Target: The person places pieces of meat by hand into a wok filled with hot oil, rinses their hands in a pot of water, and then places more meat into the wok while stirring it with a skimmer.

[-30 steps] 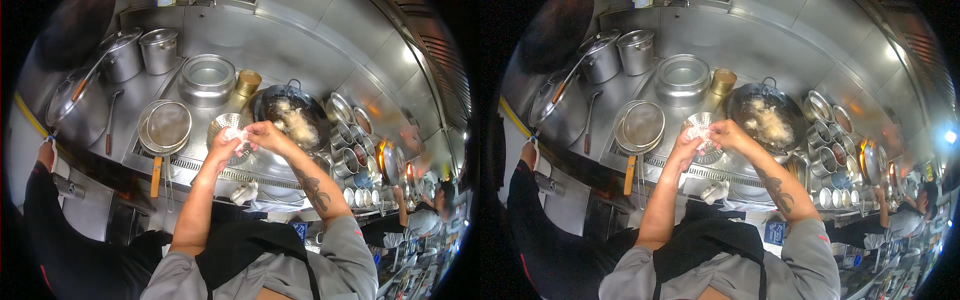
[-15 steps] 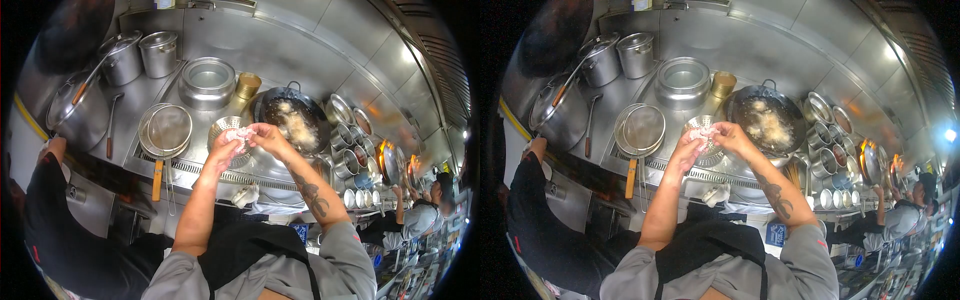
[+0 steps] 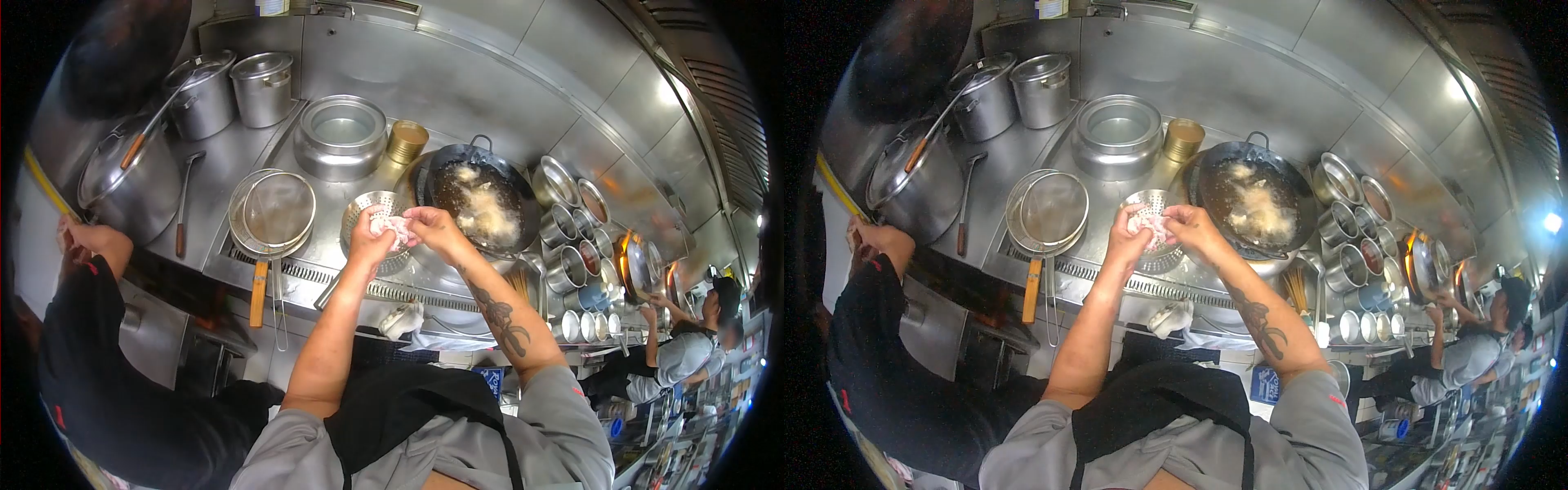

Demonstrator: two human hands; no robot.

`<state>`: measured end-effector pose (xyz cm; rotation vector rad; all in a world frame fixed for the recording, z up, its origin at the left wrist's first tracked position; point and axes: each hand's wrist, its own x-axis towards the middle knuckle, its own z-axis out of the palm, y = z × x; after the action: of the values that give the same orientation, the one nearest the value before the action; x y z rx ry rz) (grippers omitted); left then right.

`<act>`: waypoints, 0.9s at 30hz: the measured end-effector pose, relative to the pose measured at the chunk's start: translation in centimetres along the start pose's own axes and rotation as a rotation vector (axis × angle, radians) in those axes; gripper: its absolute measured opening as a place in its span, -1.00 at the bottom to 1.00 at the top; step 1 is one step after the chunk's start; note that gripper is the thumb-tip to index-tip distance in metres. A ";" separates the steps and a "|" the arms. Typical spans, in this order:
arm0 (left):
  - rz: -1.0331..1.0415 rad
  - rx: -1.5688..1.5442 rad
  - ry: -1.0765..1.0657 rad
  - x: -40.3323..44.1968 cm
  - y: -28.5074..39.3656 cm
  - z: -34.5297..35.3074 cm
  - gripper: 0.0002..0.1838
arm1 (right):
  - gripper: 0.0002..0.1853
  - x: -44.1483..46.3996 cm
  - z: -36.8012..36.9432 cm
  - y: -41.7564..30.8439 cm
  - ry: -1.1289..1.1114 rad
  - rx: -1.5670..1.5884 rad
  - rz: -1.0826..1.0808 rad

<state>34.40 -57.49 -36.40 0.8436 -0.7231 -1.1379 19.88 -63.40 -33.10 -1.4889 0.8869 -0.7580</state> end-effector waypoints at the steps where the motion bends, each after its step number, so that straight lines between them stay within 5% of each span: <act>1: 0.050 0.008 0.013 -0.2 0.2 0.2 -0.71 | -0.80 0.0 0.1 0.0 -0.023 -0.002 -0.006; 7: -0.001 0.103 -0.070 -0.2 0.4 -0.3 -0.71 | -0.77 -0.6 0.7 -2.0 -0.107 -0.205 0.011; 16: -0.037 -0.119 -0.104 0.4 -1.0 -1.4 -0.66 | -0.70 -0.1 0.7 -0.7 -0.073 0.272 0.098; 23: -0.165 -0.158 -0.106 0.1 0.0 -1.5 -0.68 | -0.59 0.8 0.9 1.5 -0.100 -0.163 -0.317; 27: -0.196 -0.336 -0.128 0.4 0.4 -1.9 -0.72 | -0.67 0.2 0.9 -1.5 -0.018 0.023 -0.012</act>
<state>36.25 -57.45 -36.98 0.5683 -0.5395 -1.4524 20.93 -63.05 -31.76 -1.4797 0.8536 -0.7599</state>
